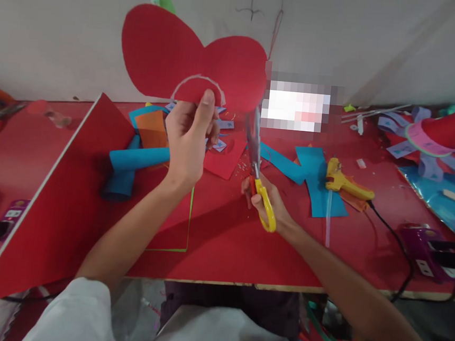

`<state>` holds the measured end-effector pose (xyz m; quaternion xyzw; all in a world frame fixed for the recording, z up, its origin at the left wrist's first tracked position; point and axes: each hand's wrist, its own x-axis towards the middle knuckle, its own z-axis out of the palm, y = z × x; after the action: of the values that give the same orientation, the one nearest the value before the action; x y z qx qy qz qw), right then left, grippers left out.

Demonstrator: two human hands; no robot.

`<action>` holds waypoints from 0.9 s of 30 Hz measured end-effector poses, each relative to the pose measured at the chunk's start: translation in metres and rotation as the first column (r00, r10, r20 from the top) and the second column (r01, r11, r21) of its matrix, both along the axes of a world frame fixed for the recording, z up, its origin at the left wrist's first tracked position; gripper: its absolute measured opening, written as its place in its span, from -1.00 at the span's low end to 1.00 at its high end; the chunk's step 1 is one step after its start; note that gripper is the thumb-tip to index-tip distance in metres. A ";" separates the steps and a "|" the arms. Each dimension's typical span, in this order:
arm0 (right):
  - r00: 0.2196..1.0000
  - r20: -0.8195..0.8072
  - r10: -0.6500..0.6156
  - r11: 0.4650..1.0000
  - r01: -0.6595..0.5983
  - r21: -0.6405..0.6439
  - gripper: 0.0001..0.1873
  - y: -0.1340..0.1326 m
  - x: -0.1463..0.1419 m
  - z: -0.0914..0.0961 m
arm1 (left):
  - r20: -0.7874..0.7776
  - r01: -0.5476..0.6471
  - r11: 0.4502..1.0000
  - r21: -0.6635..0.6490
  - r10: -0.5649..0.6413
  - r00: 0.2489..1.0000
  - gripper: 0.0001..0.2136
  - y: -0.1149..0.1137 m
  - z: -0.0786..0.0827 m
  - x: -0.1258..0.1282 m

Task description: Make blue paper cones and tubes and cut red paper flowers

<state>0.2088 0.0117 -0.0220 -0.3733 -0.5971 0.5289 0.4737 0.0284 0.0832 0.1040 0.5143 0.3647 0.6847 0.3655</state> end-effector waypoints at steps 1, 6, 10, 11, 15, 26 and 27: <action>0.999 0.045 -0.001 1.000 0.001 0.000 -0.27 -0.001 0.002 0.002 | -0.033 -0.020 1.000 -0.017 0.019 0.999 -0.43 -0.001 0.000 0.000; 0.993 0.119 0.009 1.000 -0.010 0.008 -0.23 -0.005 0.005 0.011 | -0.060 -0.033 0.998 -0.051 0.030 0.998 -0.47 -0.004 0.000 0.000; 0.989 0.145 0.030 1.000 -0.030 -0.003 -0.21 -0.004 0.004 0.015 | 0.076 0.039 0.999 -0.016 -0.038 0.996 -0.58 -0.005 0.003 0.002; 0.988 0.150 0.028 1.000 -0.027 -0.006 -0.21 -0.004 0.003 0.016 | 0.090 0.056 0.998 -0.009 -0.055 0.994 -0.59 -0.006 0.003 0.003; 0.995 0.101 0.010 1.000 -0.008 -0.024 -0.21 -0.005 0.002 0.012 | -0.055 0.060 0.996 -0.063 -0.063 0.996 -0.51 -0.017 -0.004 0.013; 1.000 -0.010 0.007 1.000 -0.007 -0.014 -0.25 -0.008 0.003 0.006 | -0.174 0.094 0.990 -0.107 -0.111 0.978 -0.50 -0.034 -0.015 0.028; 1.000 -0.003 0.007 1.000 -0.007 -0.014 -0.25 -0.009 0.003 0.006 | -0.171 0.089 0.990 -0.112 -0.108 0.979 -0.51 -0.034 -0.016 0.028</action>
<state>0.2118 0.0031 -0.0158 -0.3738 -0.5940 0.5352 0.4701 0.0563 0.0488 0.0877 0.5708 0.4051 0.5973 0.3915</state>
